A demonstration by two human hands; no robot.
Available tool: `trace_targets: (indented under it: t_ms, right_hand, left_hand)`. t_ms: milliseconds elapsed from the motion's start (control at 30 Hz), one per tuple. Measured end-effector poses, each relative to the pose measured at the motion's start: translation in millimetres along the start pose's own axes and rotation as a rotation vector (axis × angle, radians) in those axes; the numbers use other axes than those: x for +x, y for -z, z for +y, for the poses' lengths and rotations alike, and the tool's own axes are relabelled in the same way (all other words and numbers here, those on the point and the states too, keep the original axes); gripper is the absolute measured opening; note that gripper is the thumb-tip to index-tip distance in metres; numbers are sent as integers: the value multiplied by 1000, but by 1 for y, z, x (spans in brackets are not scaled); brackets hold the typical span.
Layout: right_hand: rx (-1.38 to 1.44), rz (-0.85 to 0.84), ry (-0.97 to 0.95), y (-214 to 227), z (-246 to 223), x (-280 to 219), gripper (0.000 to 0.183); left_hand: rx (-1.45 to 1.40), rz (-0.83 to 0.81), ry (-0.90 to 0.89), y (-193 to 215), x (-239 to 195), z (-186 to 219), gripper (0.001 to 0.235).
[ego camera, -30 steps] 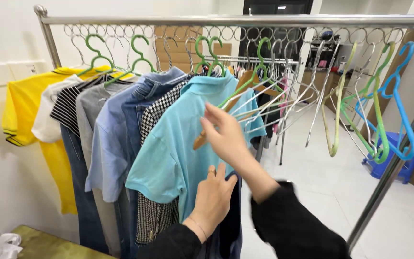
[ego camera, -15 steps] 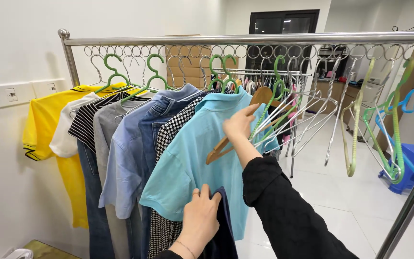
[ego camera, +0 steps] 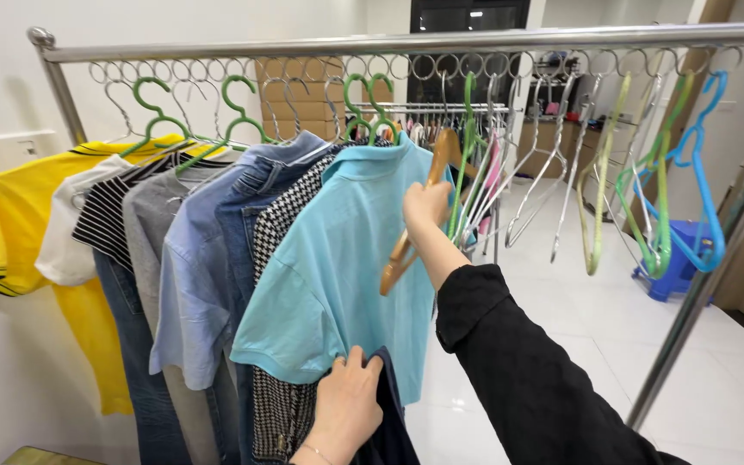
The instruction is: The person unfolds several folded shirts from a stack on a table and places them onto a metal clothing rack. They use various hangers, including green plastic and wooden ones, to hang each shirt individually.
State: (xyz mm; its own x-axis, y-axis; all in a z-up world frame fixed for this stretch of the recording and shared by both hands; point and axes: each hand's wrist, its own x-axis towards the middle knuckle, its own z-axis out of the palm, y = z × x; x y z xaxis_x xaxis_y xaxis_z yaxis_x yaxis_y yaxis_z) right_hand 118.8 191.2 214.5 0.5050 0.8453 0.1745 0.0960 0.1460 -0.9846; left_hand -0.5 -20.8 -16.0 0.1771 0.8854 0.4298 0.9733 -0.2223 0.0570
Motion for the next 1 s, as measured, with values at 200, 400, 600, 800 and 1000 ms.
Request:
trace_targets:
  t_ms: [200,400,600,800,1000]
  right_hand:
    - [75,-101,256,8,-11,-38,23]
    - [-101,-293,485,103,46,-140,31]
    - [-257,-497,509,271,139,-214,19]
    - [-423,-487,156,422,244,-229,28]
    - [-376,-469,-170,483,297,-249,36]
  left_hand:
    - [-23,129,-14,-7,14,7,36]
    - [-65,-90,137,0,43,2,45]
    - [-128,-63,192,-14,56,-12,49]
    - [-160,-255,279,-14,66,1,46]
    - [-48,-72,138,-56,67,24,35]
